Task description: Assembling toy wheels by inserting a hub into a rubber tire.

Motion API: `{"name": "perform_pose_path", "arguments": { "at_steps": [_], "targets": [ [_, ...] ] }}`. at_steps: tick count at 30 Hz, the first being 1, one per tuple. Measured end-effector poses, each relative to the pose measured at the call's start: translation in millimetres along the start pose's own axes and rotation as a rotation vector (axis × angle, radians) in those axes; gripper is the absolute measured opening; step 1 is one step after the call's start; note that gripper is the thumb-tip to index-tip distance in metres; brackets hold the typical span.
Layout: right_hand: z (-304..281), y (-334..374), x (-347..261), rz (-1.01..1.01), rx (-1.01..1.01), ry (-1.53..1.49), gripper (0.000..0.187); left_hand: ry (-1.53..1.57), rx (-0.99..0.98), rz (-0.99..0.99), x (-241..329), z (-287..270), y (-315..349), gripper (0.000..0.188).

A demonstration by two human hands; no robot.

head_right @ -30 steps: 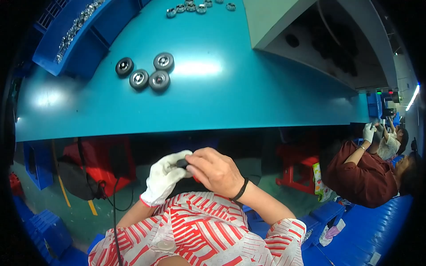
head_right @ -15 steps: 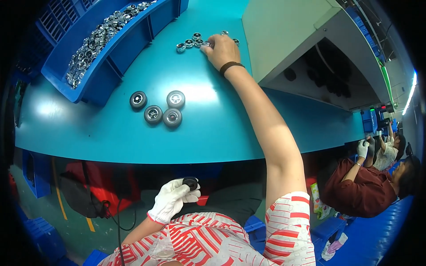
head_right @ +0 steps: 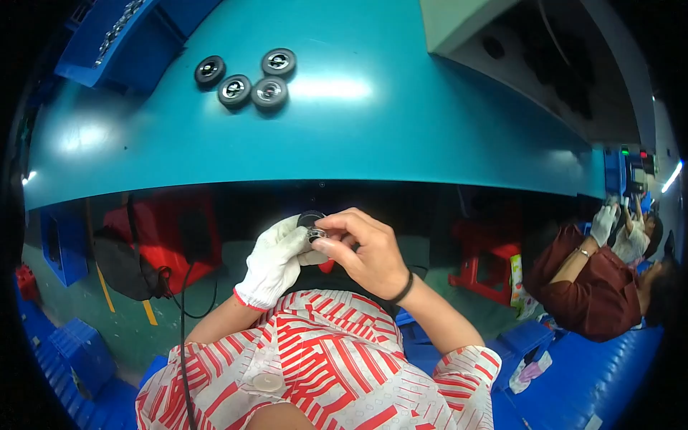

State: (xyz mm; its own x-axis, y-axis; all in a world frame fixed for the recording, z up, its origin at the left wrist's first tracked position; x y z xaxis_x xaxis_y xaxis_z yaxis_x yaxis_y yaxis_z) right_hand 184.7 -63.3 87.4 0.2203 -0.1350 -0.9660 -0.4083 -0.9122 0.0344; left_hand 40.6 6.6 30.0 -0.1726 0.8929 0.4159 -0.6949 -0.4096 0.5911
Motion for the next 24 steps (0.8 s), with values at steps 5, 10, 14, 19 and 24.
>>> {"name": "perform_pose_path", "arguments": {
  "at_steps": [5, 10, 14, 19, 24],
  "targets": [
    [26, 24, 26, -0.101, 0.184, 0.143, 0.019, -0.136, -0.047, 0.034, -7, -15, 9, 0.036],
    [15, 26, 43, -0.022, 0.189, 0.050, 0.014, -0.196, 0.010, 0.043, -12, -11, 14, 0.039],
    [18, 25, 46, -0.156, 0.169, 0.105, 0.013, -0.222, 0.048, 0.060, -11, -11, 12, 0.040],
    [31, 24, 42, -0.274, 0.086, 0.184, 0.022, -0.198, 0.071, 0.047, -12, -22, 9, 0.029],
    [37, 24, 33, -0.188, 0.009, 0.430, 0.050, -0.332, 0.080, 0.178, -6, -19, 11, 0.039]
  ]
}}
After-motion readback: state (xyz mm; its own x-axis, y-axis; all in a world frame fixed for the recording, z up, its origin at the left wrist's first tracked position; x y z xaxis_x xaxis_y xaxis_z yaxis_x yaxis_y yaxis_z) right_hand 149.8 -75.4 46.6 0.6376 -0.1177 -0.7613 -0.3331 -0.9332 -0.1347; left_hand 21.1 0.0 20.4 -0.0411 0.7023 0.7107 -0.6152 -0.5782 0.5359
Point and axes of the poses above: each hand's wrist, its own y-axis away from the middle knuckle, its own z-axis out of the palm, x = y × z, the point moved 2 cm from there along -y, towards the middle knuckle, and after that the axes turned 5 degrees about x, right-handed, at the moved point
